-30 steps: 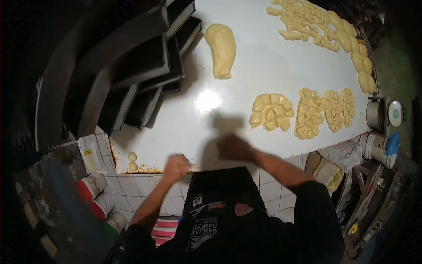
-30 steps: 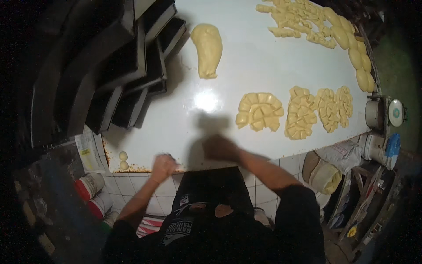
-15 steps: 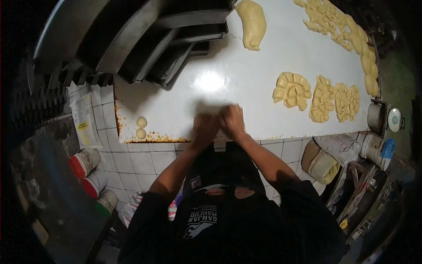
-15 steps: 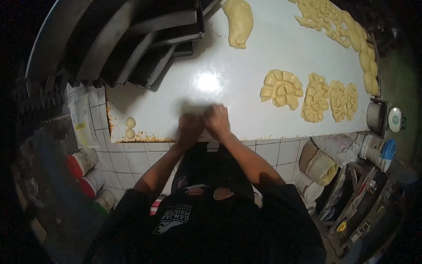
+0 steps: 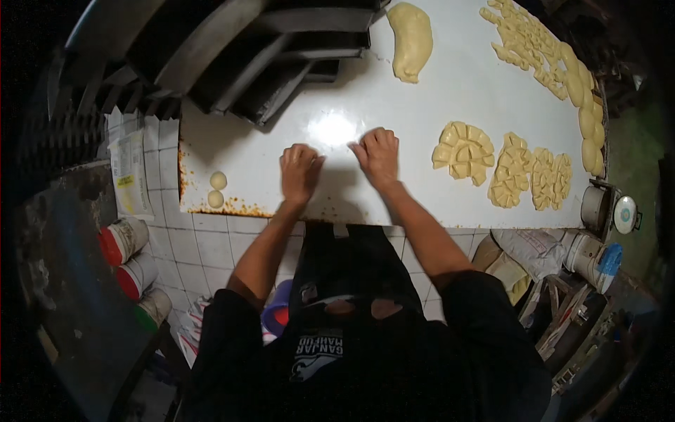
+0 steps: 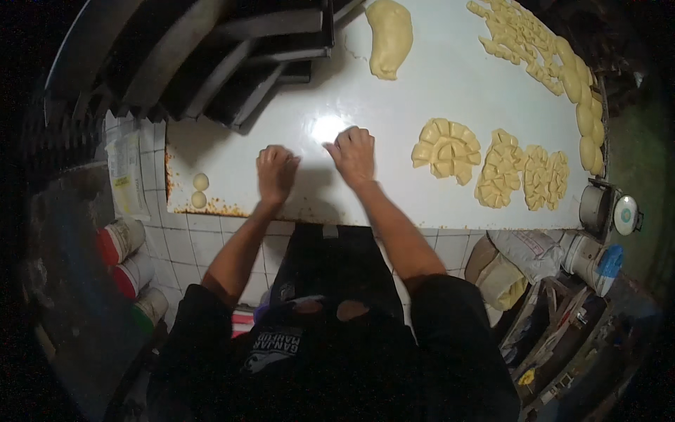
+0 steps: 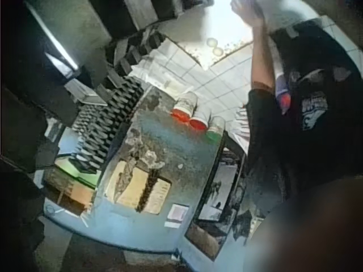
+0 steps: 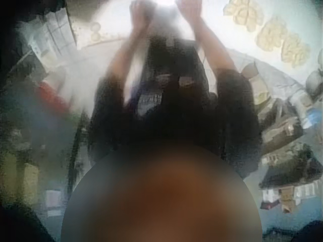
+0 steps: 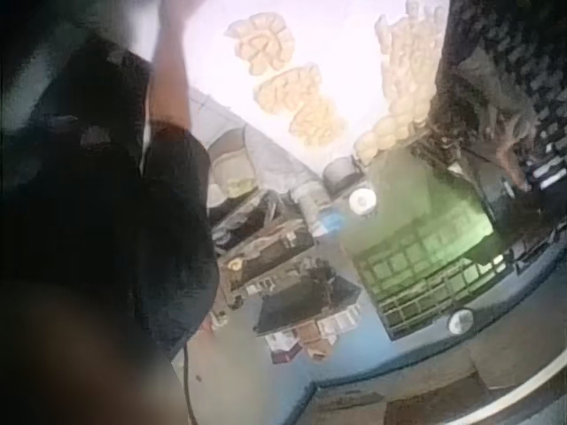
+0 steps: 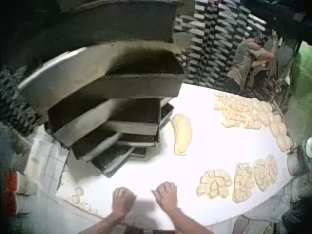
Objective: The person shapes dough on a table by hand, rolling pieces into balls and placing them in a line while tearing sections from a larger mass.
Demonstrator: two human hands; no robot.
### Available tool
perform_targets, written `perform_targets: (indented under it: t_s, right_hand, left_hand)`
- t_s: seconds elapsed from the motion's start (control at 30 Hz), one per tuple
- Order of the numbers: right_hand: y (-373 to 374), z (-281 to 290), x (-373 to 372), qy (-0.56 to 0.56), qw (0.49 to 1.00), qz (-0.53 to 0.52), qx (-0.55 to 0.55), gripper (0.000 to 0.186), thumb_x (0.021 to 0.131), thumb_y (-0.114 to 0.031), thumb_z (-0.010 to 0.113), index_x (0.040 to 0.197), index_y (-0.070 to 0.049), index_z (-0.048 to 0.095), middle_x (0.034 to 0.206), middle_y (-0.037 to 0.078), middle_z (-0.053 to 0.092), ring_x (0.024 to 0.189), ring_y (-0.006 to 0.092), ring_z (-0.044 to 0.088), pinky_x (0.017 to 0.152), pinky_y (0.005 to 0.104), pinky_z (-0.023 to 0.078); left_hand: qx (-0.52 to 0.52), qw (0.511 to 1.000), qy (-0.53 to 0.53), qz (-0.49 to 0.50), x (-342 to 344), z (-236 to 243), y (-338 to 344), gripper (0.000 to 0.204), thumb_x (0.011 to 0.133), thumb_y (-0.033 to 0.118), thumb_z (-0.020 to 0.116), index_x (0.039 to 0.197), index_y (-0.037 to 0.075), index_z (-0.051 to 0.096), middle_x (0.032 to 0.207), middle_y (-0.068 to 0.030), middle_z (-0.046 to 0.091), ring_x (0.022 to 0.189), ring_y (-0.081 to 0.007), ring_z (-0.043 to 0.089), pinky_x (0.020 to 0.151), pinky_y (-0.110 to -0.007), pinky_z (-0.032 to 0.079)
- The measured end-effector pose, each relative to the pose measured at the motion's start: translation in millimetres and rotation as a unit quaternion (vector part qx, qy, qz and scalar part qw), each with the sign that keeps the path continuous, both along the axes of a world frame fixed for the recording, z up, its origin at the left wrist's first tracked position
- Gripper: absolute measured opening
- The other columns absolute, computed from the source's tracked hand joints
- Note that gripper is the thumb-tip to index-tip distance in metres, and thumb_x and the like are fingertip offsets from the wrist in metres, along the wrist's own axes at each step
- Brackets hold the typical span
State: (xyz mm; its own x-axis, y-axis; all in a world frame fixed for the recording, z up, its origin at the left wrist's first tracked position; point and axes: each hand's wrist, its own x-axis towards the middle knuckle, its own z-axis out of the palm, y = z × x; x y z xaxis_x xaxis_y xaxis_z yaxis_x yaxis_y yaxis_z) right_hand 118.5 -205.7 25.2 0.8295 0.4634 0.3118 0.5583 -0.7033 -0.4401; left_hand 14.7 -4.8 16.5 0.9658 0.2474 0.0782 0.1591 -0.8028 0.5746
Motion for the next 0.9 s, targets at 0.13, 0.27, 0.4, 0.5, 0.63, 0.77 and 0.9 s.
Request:
perform_targets:
  t_s: [0.13, 0.27, 0.4, 0.5, 0.63, 0.77, 0.9]
  right_hand:
    - [-42.7, -13.1, -52.6, 0.046, 0.975, 0.211, 0.060, 0.023, 0.086, -0.024, 0.084, 0.091, -0.011, 0.066, 0.104, 0.012, 0.062, 0.097, 0.0328, 0.058, 0.085, 0.0467, 0.043]
    - [-30.6, 1.3, 20.9, 0.009, 0.994, 0.106, 0.000, 0.027, 0.089, -0.029, 0.083, 0.093, -0.010, 0.066, 0.103, 0.012, 0.062, 0.096, 0.0339, 0.058, 0.086, 0.0492, 0.044]
    - [-36.4, -13.5, -31.8, 0.037, 0.991, 0.131, 0.004, 0.027, 0.090, -0.027, 0.082, 0.097, -0.007, 0.066, 0.100, 0.014, 0.062, 0.097, 0.0366, 0.057, 0.086, 0.0515, 0.044]
    - [-69.3, -8.2, 15.6, 0.072, 0.975, 0.210, -0.027, 0.022, 0.094, -0.023, 0.078, 0.098, -0.006, 0.065, 0.101, 0.015, 0.064, 0.098, 0.0385, 0.057, 0.089, 0.0518, 0.043]
    - [-10.5, 2.3, -7.4, 0.062, 0.997, 0.053, 0.013, 0.019, 0.095, -0.018, 0.077, 0.099, -0.004, 0.064, 0.104, 0.016, 0.064, 0.100, 0.0402, 0.057, 0.090, 0.0525, 0.044]
    - [-72.6, 20.6, -36.8, 0.102, 0.981, 0.158, -0.050, 0.044, 0.097, -0.010, 0.072, 0.138, -0.001, 0.059, 0.136, 0.024, 0.065, 0.133, 0.0447, 0.057, 0.114, 0.0532, 0.045]
    - [34.9, 79.8, -21.7, 0.268, 0.946, 0.133, -0.122, 0.050, 0.096, -0.014, 0.077, 0.141, -0.001, 0.058, 0.133, 0.028, 0.067, 0.126, 0.0473, 0.064, 0.110, 0.0514, 0.050]
  left_hand:
    - [-0.093, 0.972, -0.121, -0.180, -66.0, -18.9, -12.7, 0.013, 0.087, 0.009, 0.080, 0.093, 0.005, 0.070, 0.110, -0.0151, 0.069, 0.108, -0.0365, 0.064, 0.090, -0.050, 0.050]
    - [0.067, 0.996, -0.060, 0.000, -18.9, -1.4, 8.4, 0.015, 0.090, 0.011, 0.079, 0.100, 0.007, 0.068, 0.112, -0.0162, 0.069, 0.109, -0.0378, 0.061, 0.092, -0.052, 0.049]
    - [-0.020, 0.987, -0.162, 0.003, -66.3, -37.6, -17.9, 0.030, 0.088, 0.017, 0.083, 0.110, 0.005, 0.066, 0.118, -0.0162, 0.068, 0.110, -0.0387, 0.061, 0.096, -0.052, 0.048]
    - [0.049, 0.992, 0.078, -0.086, -76.1, -21.0, 21.5, 0.027, 0.085, 0.016, 0.081, 0.106, 0.006, 0.067, 0.114, -0.0133, 0.067, 0.111, -0.0379, 0.062, 0.095, -0.053, 0.049]
    - [0.024, 0.991, -0.114, 0.067, -42.8, -11.4, -3.0, 0.020, 0.089, 0.013, 0.078, 0.104, 0.007, 0.066, 0.116, -0.0135, 0.064, 0.116, -0.0369, 0.059, 0.099, -0.053, 0.047]
    - [-0.027, 0.989, -0.146, 0.017, -105.7, 10.4, 0.8, 0.028, 0.088, 0.003, 0.075, 0.115, 0.005, 0.071, 0.123, -0.0129, 0.066, 0.123, -0.0354, 0.061, 0.103, -0.047, 0.051]
    - [-0.118, 0.979, -0.147, 0.082, -133.7, 26.7, 28.0, 0.029, 0.091, 0.001, 0.073, 0.120, 0.001, 0.071, 0.124, -0.0169, 0.068, 0.119, -0.0372, 0.064, 0.103, -0.046, 0.053]
